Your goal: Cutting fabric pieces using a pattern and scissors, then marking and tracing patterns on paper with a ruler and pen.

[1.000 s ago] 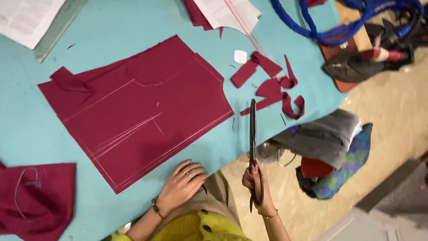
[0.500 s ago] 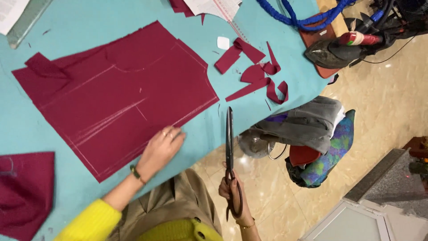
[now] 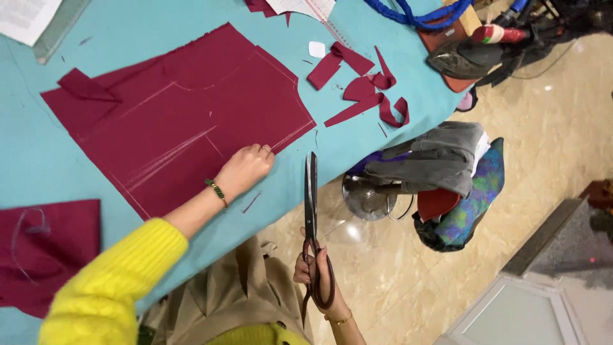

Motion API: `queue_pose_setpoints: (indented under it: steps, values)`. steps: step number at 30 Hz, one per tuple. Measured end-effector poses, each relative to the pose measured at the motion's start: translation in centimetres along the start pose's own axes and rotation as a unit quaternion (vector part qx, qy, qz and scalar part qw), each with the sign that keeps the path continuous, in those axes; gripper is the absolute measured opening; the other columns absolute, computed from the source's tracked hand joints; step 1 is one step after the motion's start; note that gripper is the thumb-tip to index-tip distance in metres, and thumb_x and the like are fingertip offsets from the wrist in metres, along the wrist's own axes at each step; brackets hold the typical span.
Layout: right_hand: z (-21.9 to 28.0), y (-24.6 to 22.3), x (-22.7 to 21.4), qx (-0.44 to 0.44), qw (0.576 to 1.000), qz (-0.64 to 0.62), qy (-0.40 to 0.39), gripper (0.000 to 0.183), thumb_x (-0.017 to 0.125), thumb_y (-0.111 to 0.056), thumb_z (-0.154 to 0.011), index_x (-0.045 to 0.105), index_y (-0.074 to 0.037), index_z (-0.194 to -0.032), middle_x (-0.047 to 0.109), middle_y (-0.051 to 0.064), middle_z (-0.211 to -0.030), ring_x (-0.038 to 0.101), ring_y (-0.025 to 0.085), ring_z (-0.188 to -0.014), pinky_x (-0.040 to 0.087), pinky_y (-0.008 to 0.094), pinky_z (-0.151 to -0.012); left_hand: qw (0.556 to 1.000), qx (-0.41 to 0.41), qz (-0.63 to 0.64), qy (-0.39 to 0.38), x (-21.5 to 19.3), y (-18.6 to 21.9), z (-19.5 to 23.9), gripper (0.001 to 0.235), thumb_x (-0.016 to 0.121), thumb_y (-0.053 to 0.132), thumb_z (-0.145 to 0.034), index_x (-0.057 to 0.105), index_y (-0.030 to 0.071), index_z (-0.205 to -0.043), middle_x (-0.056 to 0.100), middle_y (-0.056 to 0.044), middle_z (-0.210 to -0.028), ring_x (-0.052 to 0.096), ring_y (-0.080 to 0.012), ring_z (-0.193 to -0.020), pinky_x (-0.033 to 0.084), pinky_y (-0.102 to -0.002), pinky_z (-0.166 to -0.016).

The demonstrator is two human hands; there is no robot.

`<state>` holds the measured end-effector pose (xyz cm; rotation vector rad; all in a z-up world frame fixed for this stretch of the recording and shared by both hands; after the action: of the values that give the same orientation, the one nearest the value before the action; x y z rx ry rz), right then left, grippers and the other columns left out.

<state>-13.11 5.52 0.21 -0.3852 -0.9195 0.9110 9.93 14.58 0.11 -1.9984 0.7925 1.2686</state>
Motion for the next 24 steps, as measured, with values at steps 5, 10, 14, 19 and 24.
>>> queue_pose_setpoints:
  steps: [5,10,14,19,24]
  values:
    - [-1.2,2.0,5.3,0.044,0.994,-0.076,0.066,0.082,0.033,-0.072,-0.09,0.033,-0.034,-0.162,0.017,-0.003,-0.068,0.014,0.011,-0.054,0.018,0.027,-0.055,0.999,-0.009,0.044,0.004,0.5,-1.0,-0.5,0.021,0.068,-0.003,-0.079,0.063,0.017,-0.078,0.068,-0.002,-0.082,0.064,-0.0144,-0.066,0.054,-0.029,-0.054]
    - [-2.0,2.9,11.5,0.064,0.972,-0.155,0.164,0.076,0.036,-0.075,-0.086,0.048,-0.039,-0.152,0.029,-0.001,-0.071,0.021,0.01,-0.054,0.02,0.024,-0.051,0.996,0.007,0.081,0.042,0.2,-1.7,-0.1,0.024,0.068,-0.008,-0.082,0.062,0.016,-0.08,0.066,-0.003,-0.085,0.063,-0.0156,-0.068,0.054,-0.029,-0.058]
    - [-3.4,4.3,13.9,0.054,0.959,-0.198,0.197,0.073,0.037,-0.076,-0.086,0.053,-0.037,-0.146,0.033,0.002,-0.076,0.027,0.013,-0.056,0.024,0.026,-0.052,0.987,-0.01,0.147,0.072,-0.3,-3.2,0.1,0.033,0.065,-0.015,-0.082,0.054,0.015,-0.078,0.054,-0.002,-0.079,0.057,-0.0162,-0.068,0.054,-0.029,-0.06]
    - [-5.0,3.7,16.8,0.02,0.951,-0.222,0.216,0.063,0.043,-0.074,-0.087,0.054,-0.031,-0.131,0.039,0.0,-0.073,0.03,0.011,-0.055,0.025,0.027,-0.053,0.895,-0.066,0.436,0.065,0.2,-6.3,-0.2,0.002,0.07,0.003,-0.094,0.069,0.003,-0.096,0.064,-0.01,-0.092,0.064,-0.0267,-0.08,0.056,-0.04,-0.073]
    - [-8.2,3.6,17.3,-0.008,0.94,-0.233,0.249,0.07,0.044,-0.071,-0.086,0.054,-0.034,-0.144,0.041,0.001,-0.071,0.034,0.012,-0.053,0.03,0.027,-0.049,0.845,-0.099,0.524,0.027,0.8,-7.3,-0.4,0.005,0.067,0.005,-0.096,0.071,0.002,-0.097,0.064,-0.008,-0.088,0.063,-0.0254,-0.076,0.054,-0.041,-0.069]
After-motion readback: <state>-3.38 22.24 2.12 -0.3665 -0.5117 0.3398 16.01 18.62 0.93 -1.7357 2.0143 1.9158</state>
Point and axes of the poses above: each hand's wrist, its own z-axis away from the middle knuckle, its own x-axis out of the palm, y = z × x, the point moved 10 cm from there along -z, towards the middle knuckle
